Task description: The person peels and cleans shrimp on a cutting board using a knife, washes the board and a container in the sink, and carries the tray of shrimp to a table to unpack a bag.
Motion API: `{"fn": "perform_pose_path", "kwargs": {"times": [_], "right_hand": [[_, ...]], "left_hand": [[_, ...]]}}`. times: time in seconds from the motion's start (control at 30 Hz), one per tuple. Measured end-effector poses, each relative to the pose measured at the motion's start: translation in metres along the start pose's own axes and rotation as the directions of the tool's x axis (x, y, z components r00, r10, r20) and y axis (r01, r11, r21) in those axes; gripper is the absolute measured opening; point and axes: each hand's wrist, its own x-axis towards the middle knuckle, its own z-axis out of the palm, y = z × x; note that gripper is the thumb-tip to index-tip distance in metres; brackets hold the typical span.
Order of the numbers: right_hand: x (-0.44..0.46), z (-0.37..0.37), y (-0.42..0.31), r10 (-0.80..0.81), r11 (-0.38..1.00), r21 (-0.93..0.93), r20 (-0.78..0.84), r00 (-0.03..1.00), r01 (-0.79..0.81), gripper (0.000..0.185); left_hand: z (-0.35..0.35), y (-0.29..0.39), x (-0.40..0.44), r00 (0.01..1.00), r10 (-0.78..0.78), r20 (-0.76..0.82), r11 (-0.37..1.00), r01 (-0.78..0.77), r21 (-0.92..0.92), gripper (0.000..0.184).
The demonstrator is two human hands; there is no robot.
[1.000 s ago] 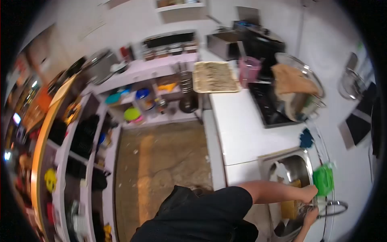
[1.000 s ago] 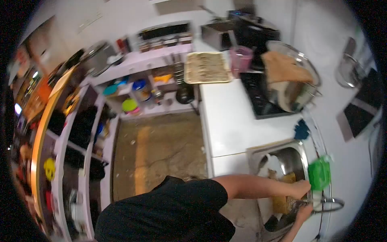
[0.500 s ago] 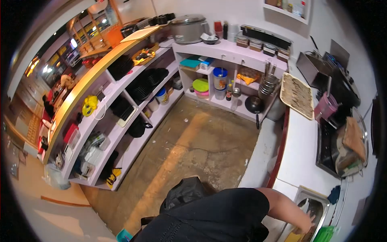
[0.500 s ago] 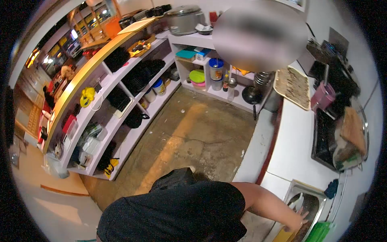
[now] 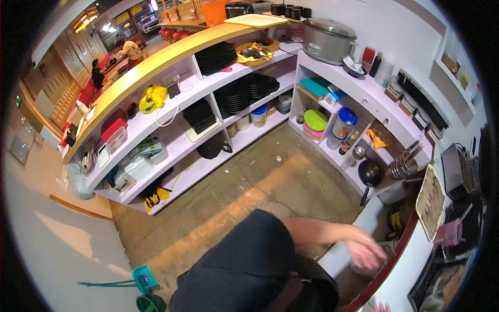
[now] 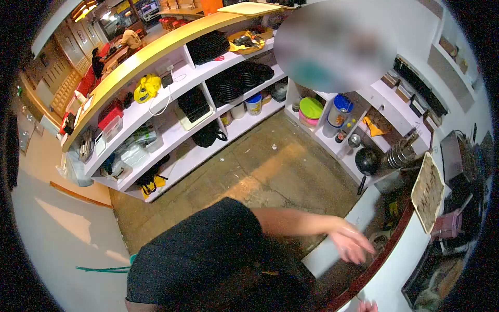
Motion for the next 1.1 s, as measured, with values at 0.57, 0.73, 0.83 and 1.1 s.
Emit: {"fn": "perform_pose_path", "kwargs": {"times": [0.57, 0.73, 0.83, 1.1], "right_hand": [[0.216, 0.239, -0.007, 0.004, 0.921, 0.379, 0.222, 0.975, -0.090, 0.034], [0.344, 0.245, 0.025, -0.001, 0.424, 0.905, 0.047, 0.999, -0.042, 0.040], [0.402, 0.208, 0.029, 0.037, 0.213, 0.976, -0.045, 0.998, 0.036, 0.050], [0.456, 0.175, 0.049, 0.049, 0.494, 0.845, -0.262, 0.964, 0.205, 0.053]], "left_hand": [[-0.165, -0.265, -0.439, 0.000, -0.255, -0.967, 0.963, 0.087, -0.254, 0.035], [-0.173, -0.264, -0.396, 0.021, -0.128, -0.992, 0.981, -0.142, -0.130, 0.033], [-0.189, -0.251, -0.369, 0.050, 0.006, -0.999, 0.944, -0.331, -0.011, 0.032], [-0.149, -0.204, -0.310, -0.357, 0.059, -0.932, 0.994, 0.103, 0.023, 0.024]]}}
